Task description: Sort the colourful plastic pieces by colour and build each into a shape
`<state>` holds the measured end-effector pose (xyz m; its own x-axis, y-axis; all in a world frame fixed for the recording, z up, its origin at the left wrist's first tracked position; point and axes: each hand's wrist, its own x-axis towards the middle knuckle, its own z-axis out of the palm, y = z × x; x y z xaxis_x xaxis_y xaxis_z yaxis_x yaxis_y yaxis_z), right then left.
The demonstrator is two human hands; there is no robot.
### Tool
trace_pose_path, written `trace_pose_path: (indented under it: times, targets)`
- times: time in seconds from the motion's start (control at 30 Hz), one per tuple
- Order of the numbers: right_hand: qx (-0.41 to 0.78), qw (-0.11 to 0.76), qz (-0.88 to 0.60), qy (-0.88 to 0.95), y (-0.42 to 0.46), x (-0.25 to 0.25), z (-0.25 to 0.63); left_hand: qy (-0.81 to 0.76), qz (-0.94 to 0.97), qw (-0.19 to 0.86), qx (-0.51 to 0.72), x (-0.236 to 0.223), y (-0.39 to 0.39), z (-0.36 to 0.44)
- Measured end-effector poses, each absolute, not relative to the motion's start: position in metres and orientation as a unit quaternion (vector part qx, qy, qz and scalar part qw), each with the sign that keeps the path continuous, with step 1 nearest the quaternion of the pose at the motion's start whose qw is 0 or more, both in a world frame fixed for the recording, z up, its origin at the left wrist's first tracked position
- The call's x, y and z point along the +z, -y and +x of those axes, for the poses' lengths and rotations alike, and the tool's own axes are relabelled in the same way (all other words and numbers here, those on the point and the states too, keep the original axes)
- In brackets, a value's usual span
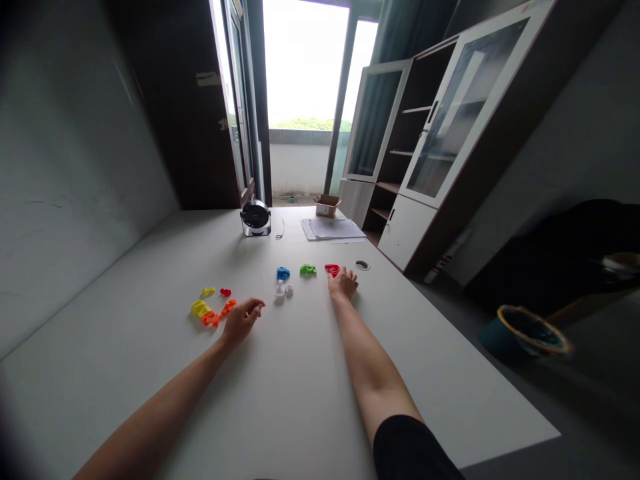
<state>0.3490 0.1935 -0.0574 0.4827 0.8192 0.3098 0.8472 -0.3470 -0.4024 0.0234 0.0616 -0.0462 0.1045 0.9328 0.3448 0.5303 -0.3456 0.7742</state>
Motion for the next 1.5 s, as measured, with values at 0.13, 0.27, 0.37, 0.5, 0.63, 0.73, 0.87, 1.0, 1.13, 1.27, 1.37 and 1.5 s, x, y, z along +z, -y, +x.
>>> trace_pose_path:
  times: [0.13, 0.27, 0.37, 0.5, 0.63, 0.73, 0.87, 1.0, 1.13, 1.27, 1.37, 1.5]
  targets:
    - [-0.021, 0.278, -0.819, 0.502, -0.195, -0.059, 0.350, -0.523, 0.700, 0.240, 0.423, -0.047, -0.062, 0.023]
    - [-0.006, 0.320, -0.809, 0.494, -0.194, -0.063, 0.355, -0.529, 0.702, 0.231, 0.417, -0.047, -0.063, 0.024]
    - [-0.003, 0.358, -0.790, 0.497, -0.193, -0.065, 0.359, -0.548, 0.704, 0.190, 0.410, -0.044, -0.066, 0.020]
    - [-0.023, 0.386, -0.736, 0.556, -0.188, -0.054, 0.349, -0.603, 0.690, 0.038, 0.399, -0.034, -0.075, 0.001]
    - [-0.027, 0.409, -0.624, 0.666, -0.177, -0.034, 0.310, -0.694, 0.636, -0.065, 0.330, -0.031, -0.084, -0.025]
    - [-0.004, 0.435, -0.541, 0.720, -0.165, -0.025, 0.276, -0.715, 0.630, -0.081, 0.291, -0.036, -0.088, -0.037]
    - [0.031, 0.451, -0.465, 0.761, -0.147, -0.026, 0.243, -0.698, 0.664, -0.081, 0.254, -0.043, -0.088, -0.038]
    - [0.060, 0.436, -0.421, 0.793, -0.131, -0.031, 0.224, -0.673, 0.693, -0.073, 0.249, -0.043, -0.086, -0.034]
    - [0.041, 0.391, -0.359, 0.847, -0.117, -0.034, 0.211, -0.653, 0.704, -0.079, 0.266, -0.041, -0.084, -0.027]
    - [0.000, 0.333, -0.304, 0.893, -0.106, -0.035, 0.203, -0.623, 0.731, -0.070, 0.270, -0.042, -0.079, -0.016]
    - [-0.005, 0.324, -0.305, 0.896, -0.106, -0.036, 0.203, -0.620, 0.743, -0.084, 0.236, -0.044, -0.076, -0.010]
    - [-0.019, 0.334, -0.325, 0.885, -0.114, -0.038, 0.211, -0.615, 0.753, -0.092, 0.215, -0.042, -0.074, -0.009]
